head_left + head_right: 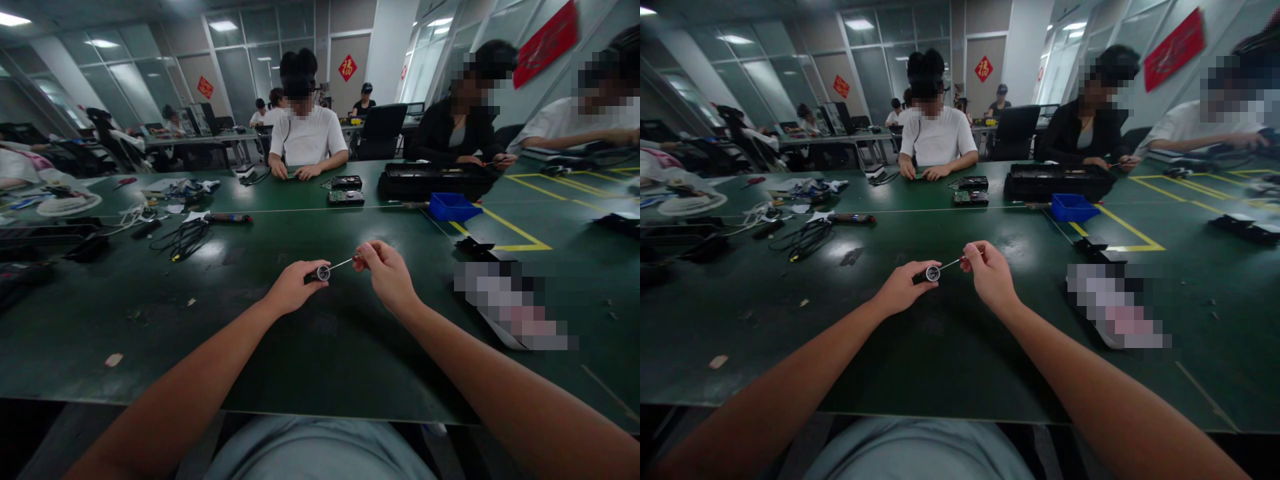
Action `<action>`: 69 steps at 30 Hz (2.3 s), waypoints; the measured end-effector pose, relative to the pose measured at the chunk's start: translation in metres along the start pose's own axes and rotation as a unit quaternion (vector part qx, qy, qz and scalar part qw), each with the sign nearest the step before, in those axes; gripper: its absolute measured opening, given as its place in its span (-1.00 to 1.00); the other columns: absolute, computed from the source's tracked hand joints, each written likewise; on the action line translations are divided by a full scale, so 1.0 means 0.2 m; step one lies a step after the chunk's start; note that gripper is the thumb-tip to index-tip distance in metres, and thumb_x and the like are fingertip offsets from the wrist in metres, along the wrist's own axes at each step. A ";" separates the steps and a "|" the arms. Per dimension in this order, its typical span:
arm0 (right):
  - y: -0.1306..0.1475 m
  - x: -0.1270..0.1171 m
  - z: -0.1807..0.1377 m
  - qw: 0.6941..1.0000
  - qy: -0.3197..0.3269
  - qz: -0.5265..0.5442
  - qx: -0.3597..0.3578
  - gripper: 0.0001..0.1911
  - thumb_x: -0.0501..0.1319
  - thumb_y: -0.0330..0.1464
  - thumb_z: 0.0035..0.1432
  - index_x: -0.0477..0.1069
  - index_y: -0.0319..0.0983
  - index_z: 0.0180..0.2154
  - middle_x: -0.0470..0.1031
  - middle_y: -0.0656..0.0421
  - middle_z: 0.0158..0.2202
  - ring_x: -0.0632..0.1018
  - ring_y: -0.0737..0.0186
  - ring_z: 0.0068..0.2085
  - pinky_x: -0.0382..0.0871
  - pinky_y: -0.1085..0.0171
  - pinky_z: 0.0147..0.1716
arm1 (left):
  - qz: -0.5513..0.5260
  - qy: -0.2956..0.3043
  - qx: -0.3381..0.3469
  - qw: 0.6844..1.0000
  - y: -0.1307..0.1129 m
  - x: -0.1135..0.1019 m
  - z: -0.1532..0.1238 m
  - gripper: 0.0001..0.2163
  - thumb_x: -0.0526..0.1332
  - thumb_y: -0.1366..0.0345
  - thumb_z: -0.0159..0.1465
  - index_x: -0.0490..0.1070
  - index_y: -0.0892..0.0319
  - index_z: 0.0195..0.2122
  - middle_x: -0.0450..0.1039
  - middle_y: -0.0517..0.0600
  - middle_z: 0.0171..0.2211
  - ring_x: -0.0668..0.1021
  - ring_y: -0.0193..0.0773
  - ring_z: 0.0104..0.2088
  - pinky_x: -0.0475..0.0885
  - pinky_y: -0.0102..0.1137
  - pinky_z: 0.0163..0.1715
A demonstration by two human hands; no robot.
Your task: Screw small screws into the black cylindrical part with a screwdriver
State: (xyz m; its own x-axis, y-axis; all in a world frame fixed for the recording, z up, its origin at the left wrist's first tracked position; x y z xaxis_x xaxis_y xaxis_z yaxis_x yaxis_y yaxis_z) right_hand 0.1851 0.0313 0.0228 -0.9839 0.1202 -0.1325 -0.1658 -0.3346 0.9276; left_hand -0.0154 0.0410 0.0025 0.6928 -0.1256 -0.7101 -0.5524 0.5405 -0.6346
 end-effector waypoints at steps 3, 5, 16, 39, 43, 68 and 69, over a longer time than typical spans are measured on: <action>0.05 0.01 -0.01 0.998 0.023 -0.062 -0.011 -0.72 0.14 -0.14 0.29 0.43 -0.19 -0.30 0.53 0.16 -0.43 0.55 0.22 -0.38 0.41 0.19 -0.31 | -0.001 -0.002 0.001 1.000 0.01 0.00 0.00 -0.64 0.32 0.33 0.25 0.44 0.05 0.08 0.51 0.00 0.01 0.51 -0.13 0.02 0.37 -0.18 0.09; 0.08 0.00 -0.03 0.994 0.023 -0.099 -0.029 -0.73 0.17 -0.12 0.26 0.46 -0.18 -0.30 0.55 0.17 -0.45 0.55 0.21 -0.40 0.38 0.21 -0.35 | -0.001 -0.003 0.003 1.000 0.02 0.01 0.00 -0.64 0.32 0.31 0.25 0.44 0.05 0.08 0.50 0.00 0.02 0.51 -0.13 0.03 0.37 -0.18 0.09; 0.13 -0.02 -0.04 0.963 0.028 -0.239 -0.122 -0.69 0.23 -0.10 0.21 0.53 -0.18 -0.41 0.54 0.20 -0.52 0.51 0.25 -0.50 0.29 0.26 -0.47 | 0.003 -0.003 0.011 1.000 0.04 0.03 0.00 -0.64 0.31 0.25 0.27 0.43 0.01 0.10 0.51 -0.01 -0.02 0.52 -0.15 -0.05 0.38 -0.21 0.02; 0.14 0.04 -0.05 0.951 0.144 -0.265 -0.072 -0.70 0.04 -0.25 0.35 0.41 -0.22 -0.01 0.48 0.21 -0.49 0.48 0.24 -0.48 0.27 0.25 -0.45 | 0.005 -0.041 -0.003 0.999 0.09 0.01 0.00 -0.63 0.32 0.30 0.26 0.43 -0.01 0.10 0.51 -0.02 0.00 0.51 -0.13 0.01 0.37 -0.15 0.09; 0.13 0.04 -0.05 0.953 0.153 -0.248 -0.088 -0.70 0.07 -0.29 0.32 0.37 -0.20 0.04 0.53 0.16 -0.38 0.51 0.22 -0.39 0.29 0.25 -0.41 | 0.010 -0.043 -0.008 0.999 0.09 0.00 0.00 -0.64 0.30 0.30 0.27 0.42 0.00 0.11 0.50 -0.03 0.00 0.50 -0.15 0.01 0.37 -0.18 0.08; 0.13 0.04 -0.04 0.958 0.148 -0.239 -0.060 -0.65 -0.01 -0.18 0.38 0.48 -0.20 -0.16 0.45 0.21 -0.51 0.45 0.26 -0.49 0.25 0.26 -0.46 | 0.010 -0.026 -0.007 1.000 0.08 0.00 0.00 -0.65 0.31 0.31 0.26 0.43 0.03 0.08 0.51 -0.01 -0.01 0.51 -0.13 -0.01 0.37 -0.16 0.08; 0.13 0.04 -0.04 0.958 0.145 -0.240 -0.061 -0.67 0.00 -0.20 0.37 0.47 -0.20 -0.13 0.47 0.20 -0.49 0.46 0.26 -0.49 0.25 0.26 -0.46 | 0.010 -0.024 -0.006 1.000 0.08 0.00 0.00 -0.65 0.31 0.31 0.26 0.44 0.03 0.08 0.51 -0.01 -0.02 0.51 -0.13 -0.01 0.37 -0.16 0.08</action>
State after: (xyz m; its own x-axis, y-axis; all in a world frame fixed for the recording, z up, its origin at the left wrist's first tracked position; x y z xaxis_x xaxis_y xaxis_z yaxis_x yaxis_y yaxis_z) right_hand 0.1732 0.0163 0.0425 -0.7661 0.0282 -0.6421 -0.5935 -0.4144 0.6899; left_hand -0.0237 0.0491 -0.0072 0.7033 -0.0739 -0.7070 -0.5714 0.5330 -0.6241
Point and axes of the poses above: each hand's wrist, its own z-axis towards the middle knuckle, its own x-axis out of the palm, y = z × x, the point moved 4 cm from there along z, towards the middle knuckle
